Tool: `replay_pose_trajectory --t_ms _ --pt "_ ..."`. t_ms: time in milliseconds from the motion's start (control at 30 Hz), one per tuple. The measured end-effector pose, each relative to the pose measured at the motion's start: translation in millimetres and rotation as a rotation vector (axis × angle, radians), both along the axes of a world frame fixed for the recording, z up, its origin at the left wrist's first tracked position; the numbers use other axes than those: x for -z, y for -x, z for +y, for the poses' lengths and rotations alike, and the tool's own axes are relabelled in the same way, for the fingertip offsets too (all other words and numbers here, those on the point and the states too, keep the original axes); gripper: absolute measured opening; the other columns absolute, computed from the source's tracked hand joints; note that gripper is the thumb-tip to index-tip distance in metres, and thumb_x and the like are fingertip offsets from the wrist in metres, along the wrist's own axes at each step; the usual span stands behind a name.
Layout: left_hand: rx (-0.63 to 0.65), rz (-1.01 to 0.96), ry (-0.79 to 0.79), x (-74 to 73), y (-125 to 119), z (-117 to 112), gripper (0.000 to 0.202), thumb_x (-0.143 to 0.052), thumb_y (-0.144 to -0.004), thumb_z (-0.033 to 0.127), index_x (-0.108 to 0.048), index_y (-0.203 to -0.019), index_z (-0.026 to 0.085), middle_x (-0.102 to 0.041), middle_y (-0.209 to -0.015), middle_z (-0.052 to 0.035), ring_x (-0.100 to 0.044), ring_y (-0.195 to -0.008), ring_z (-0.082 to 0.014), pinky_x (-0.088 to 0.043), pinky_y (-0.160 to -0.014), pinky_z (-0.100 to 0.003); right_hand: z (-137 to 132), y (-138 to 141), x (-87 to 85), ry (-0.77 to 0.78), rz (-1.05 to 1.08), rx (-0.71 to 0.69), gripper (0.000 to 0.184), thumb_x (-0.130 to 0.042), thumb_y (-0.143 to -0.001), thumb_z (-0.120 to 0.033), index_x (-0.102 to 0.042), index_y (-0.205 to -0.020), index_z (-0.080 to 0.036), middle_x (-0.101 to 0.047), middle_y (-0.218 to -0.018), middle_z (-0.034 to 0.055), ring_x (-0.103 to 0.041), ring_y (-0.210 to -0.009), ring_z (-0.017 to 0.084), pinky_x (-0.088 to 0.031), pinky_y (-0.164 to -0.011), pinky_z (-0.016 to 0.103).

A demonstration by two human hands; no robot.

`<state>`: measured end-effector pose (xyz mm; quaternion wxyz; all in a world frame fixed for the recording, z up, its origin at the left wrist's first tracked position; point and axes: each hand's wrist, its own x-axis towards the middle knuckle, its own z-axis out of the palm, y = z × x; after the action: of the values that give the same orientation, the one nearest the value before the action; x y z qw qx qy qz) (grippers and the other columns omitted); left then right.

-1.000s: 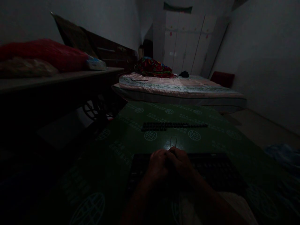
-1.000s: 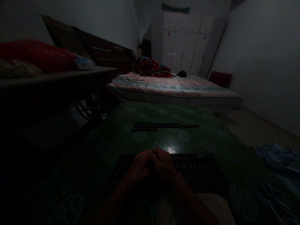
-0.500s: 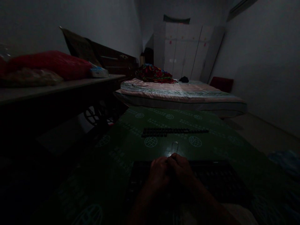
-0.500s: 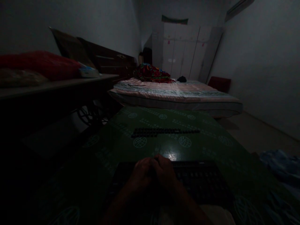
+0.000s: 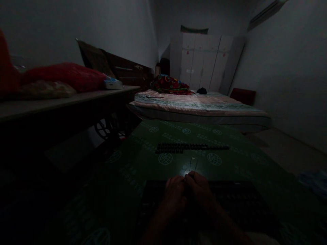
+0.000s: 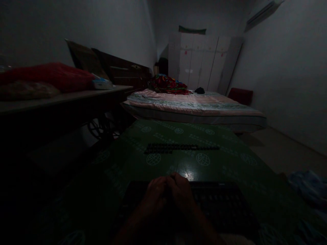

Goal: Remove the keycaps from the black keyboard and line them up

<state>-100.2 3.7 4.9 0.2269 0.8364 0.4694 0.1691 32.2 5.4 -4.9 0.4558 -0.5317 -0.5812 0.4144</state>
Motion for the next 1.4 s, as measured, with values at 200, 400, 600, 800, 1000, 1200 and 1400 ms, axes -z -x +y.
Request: replay_pose_trajectory --t_ms 200,400,600,800,1000,1200,1400 --pt "0.014 0.022 -0.006 0.1 0.7 -0.7 0.050 -0.047 -0.061 0.009 -0.049 -0.110 0.019 -0.051 -0.120 -0.0070 -0.041 -0.116 -0.0231 -0.025 -0.101 -0.039 1.9 -0.7 1.8 -0.002 -0.007 0.020 0.027 -0.045 -0.080 -0.040 -0.052 -0.068 -0.017 -0.052 -0.063 -0.0009 -0.046 -0.060 0.013 -0.037 -0.054 0.022" --pt "0.025 0.018 -0.038 1.9 1.0 -1.3 0.044 -0.044 -0.065 0.009 -0.050 -0.108 0.016 -0.051 -0.120 -0.0093 -0.042 -0.114 -0.0224 -0.027 -0.101 -0.039 2.6 -0.2 4.5 -0.010 0.042 0.034 0.028 -0.047 -0.079 -0.040 -0.049 -0.063 -0.017 -0.048 -0.058 -0.0024 -0.043 -0.056 0.011 -0.035 -0.051 0.021" --pt "0.039 0.029 -0.067 7.7 1.5 0.1 0.042 -0.045 -0.067 0.011 -0.050 -0.109 0.013 -0.050 -0.121 -0.0113 -0.041 -0.114 -0.0231 -0.025 -0.102 -0.041 1.8 0.6 3.2 0.004 0.102 0.040 0.029 -0.049 -0.077 -0.042 -0.051 -0.063 -0.017 -0.049 -0.058 -0.0021 -0.044 -0.056 0.012 -0.036 -0.050 0.021" --pt "0.018 0.010 -0.056 7.0 -0.2 -1.5 0.045 -0.045 -0.064 0.008 -0.050 -0.108 0.014 -0.049 -0.122 -0.0108 -0.040 -0.117 -0.0229 -0.021 -0.104 -0.041 0.3 0.7 -4.8 0.001 0.095 0.066 0.030 -0.051 -0.074 -0.044 -0.051 -0.061 -0.017 -0.047 -0.057 -0.0026 -0.044 -0.056 0.012 -0.036 -0.051 0.022" --pt "0.003 -0.019 -0.004 2.5 -0.9 -3.2 0.039 -0.045 -0.069 0.014 -0.050 -0.107 0.017 -0.052 -0.119 -0.0096 -0.042 -0.114 -0.0225 -0.021 -0.104 -0.042 0.7 0.4 -7.2 0.042 0.201 0.080 0.033 -0.053 -0.071 -0.049 -0.049 -0.062 -0.017 -0.044 -0.056 -0.0038 -0.041 -0.053 0.011 -0.036 -0.048 0.022" --pt "0.021 -0.054 -0.031 6.0 2.2 -3.0 0.038 -0.043 -0.072 0.014 -0.050 -0.109 0.016 -0.049 -0.125 -0.0100 -0.039 -0.119 -0.0208 -0.017 -0.106 -0.041 2.9 -0.5 -3.7 0.017 0.226 0.074 0.033 -0.054 -0.073 -0.048 -0.050 -0.063 -0.017 -0.046 -0.056 -0.0031 -0.042 -0.053 0.010 -0.036 -0.048 0.021" --pt "0.008 -0.083 0.018 0.8 2.4 -5.2 0.031 -0.043 -0.073 0.013 -0.056 -0.100 0.020 -0.052 -0.123 -0.0066 -0.040 -0.118 -0.0206 -0.018 -0.106 -0.042 2.5 -0.7 -3.4 0.023 0.253 0.072 0.034 -0.055 -0.073 -0.049 -0.049 -0.062 -0.017 -0.046 -0.055 -0.0032 -0.043 -0.051 0.010 -0.037 -0.047 0.021"
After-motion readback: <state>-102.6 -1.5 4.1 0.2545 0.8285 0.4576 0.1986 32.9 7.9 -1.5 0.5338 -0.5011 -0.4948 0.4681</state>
